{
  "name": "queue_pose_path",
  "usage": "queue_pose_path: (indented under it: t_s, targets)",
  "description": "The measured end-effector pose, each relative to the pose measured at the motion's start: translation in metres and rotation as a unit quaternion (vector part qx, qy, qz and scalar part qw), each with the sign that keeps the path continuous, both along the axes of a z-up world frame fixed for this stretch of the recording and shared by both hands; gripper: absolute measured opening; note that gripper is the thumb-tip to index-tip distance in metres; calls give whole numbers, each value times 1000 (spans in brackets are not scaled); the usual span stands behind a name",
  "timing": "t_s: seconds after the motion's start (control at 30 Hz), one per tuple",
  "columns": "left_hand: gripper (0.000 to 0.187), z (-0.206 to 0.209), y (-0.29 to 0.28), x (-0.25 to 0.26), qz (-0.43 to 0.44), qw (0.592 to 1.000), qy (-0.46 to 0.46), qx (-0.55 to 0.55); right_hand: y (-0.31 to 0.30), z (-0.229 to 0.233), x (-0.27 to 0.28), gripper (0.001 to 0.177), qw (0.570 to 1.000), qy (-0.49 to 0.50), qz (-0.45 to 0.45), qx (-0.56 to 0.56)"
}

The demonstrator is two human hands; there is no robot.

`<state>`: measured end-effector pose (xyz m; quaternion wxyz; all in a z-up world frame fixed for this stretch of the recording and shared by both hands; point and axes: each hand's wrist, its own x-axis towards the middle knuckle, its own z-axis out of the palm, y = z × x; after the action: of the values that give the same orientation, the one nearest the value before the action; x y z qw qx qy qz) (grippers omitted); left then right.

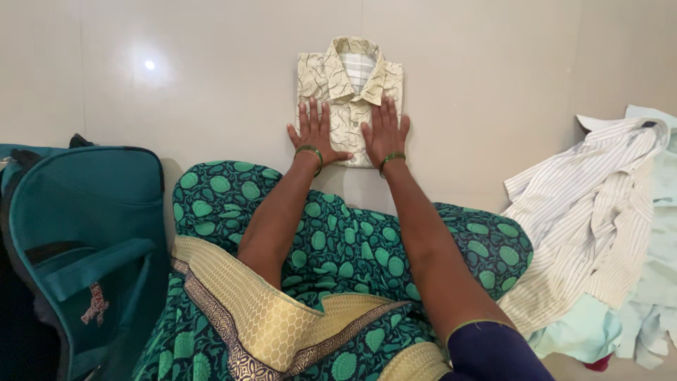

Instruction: The person folds a patterned shirt by hand while sitting on the floor, smoothing the fabric and carefully aligning the sleeves and collar into a neat square.

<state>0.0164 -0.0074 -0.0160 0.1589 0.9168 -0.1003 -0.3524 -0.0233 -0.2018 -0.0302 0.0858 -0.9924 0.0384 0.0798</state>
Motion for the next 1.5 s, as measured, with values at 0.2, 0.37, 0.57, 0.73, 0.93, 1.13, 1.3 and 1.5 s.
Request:
queue_pose_path:
  t_s: [0.2,0.37,0.57,0.73,0.93,1.13,1.3,1.5]
  targets:
    - [153,-1,-2,1,3,1000,-5,1,-1,-8,28,63,998,-46,-32,-37]
    - [152,1,-1,-3,2,1000,0,-1,0,0,49,56,996,33,-73,-39]
    - [150,5,-2,-1,9,1000,-1,4,-9,-3,74,68,996,0,-78,-46]
    - [148,6,-4,0,7,1000,7,9,-19,-24,85,70,996,-20,-83,-30]
    - [148,11,-4,1,10,1000,14,17,-20,-7,95,84,994,-4,-86,-69]
    - [148,12,-3,1,14,1000,17,11,-27,5,99,92,987,72,-125,-73]
    - [149,9,-1,0,15,1000,7,1,-43,1,92,71,964,62,-256,-34]
    - [150,-1,-3,0,14,1000,4,4,24,-11,40,83,993,-61,-106,2]
